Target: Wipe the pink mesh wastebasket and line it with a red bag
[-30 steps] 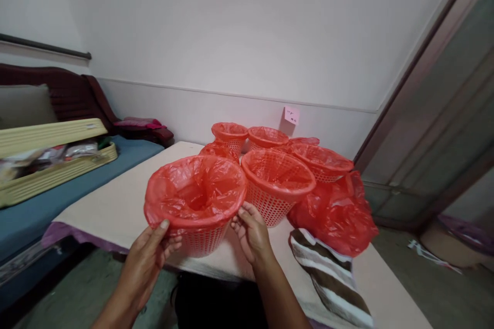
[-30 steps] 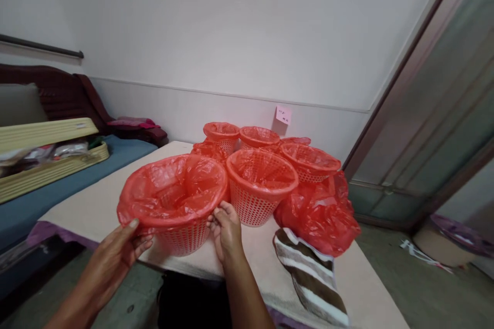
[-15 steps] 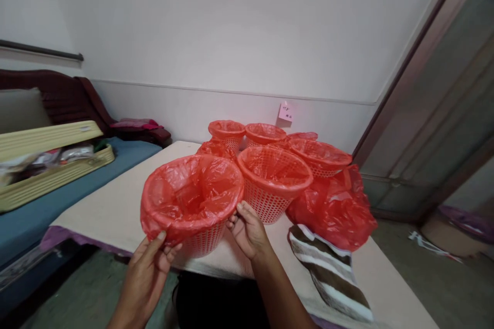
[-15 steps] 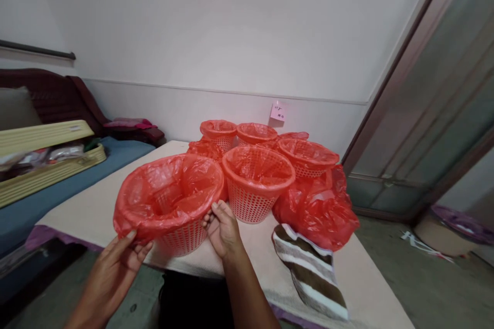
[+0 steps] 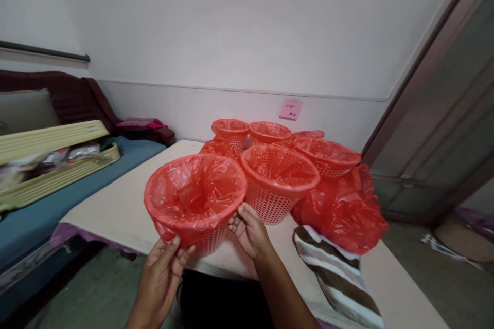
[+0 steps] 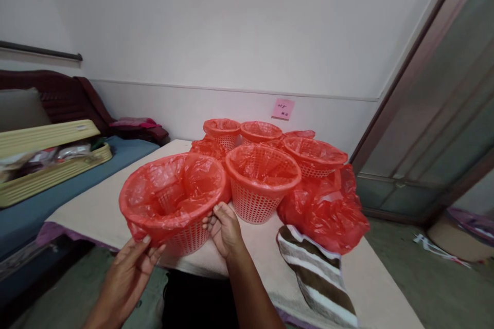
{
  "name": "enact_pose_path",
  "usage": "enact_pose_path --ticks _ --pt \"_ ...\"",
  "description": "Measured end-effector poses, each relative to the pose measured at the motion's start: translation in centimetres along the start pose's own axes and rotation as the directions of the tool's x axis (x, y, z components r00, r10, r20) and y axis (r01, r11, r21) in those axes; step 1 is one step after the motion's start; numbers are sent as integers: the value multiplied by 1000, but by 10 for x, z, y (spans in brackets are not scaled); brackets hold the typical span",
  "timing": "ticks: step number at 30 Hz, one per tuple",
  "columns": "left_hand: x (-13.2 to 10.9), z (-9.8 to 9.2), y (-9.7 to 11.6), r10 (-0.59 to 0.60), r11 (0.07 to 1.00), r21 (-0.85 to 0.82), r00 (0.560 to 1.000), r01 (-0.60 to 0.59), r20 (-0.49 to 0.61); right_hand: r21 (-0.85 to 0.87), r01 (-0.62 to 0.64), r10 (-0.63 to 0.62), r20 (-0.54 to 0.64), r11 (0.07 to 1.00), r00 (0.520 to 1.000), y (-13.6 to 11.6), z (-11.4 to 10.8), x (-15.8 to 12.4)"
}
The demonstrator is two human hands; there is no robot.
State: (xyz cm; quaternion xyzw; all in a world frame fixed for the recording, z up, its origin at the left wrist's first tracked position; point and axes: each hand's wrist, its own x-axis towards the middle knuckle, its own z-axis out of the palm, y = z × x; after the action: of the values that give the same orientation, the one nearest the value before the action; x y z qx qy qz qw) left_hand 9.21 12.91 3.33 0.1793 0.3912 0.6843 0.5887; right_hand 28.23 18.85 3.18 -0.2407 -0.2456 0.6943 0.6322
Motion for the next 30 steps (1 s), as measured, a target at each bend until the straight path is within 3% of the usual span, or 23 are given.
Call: enact_pose_path --ticks 8,10,12,13,14,15,16,17,19,21,23,26,30 --pt "-7 3 0 10 999 37 1000 -11 23 -162 31 -58 -163 986 985 0 -15 1" --pt "-10 5 2 13 999 44 999 -14 31 -231 86 -144 -246 969 959 -5 -18 0" --pt "-13 6 3 16 999 50 999 -18 45 -373 228 -347 -294 900 891 -12 -14 -5" --pt "-14 7 3 16 998 52 998 -19 54 -503 326 -494 -244 800 834 -17 -8 -9" --pt "-14 7 2 16 998 55 998 -20 62 -644 429 -634 -115 633 764 -22 -1 -13" --pt "-14 8 2 16 998 57 997 -20 71 -751 520 -719 88 407 689 -26 7 -18" --pt "-13 9 0 18 998 59 997 -22 79 -793 588 -716 317 159 622 -30 16 -22" --pt "-12 9 -1 22 998 60 996 -27 85 -774 631 -632 513 -48 581 -32 25 -25" --pt "-9 10 -5 31 997 64 995 -37 94 -694 675 -395 710 -250 583 -33 37 -29" --pt "-7 10 -9 33 996 76 994 -41 101 -672 667 -234 739 -322 631 -29 40 -30" --pt "-4 9 -12 26 994 103 994 -37 109 -669 654 -178 735 -354 655 -22 35 -27" --pt "-3 5 -16 11 981 191 993 -33 115 -657 649 -222 748 -385 625 -14 23 -23" --pt "-15 -2 -13 -24 902 427 984 -56 179 -642 667 -277 766 -377 580 -9 17 -22"
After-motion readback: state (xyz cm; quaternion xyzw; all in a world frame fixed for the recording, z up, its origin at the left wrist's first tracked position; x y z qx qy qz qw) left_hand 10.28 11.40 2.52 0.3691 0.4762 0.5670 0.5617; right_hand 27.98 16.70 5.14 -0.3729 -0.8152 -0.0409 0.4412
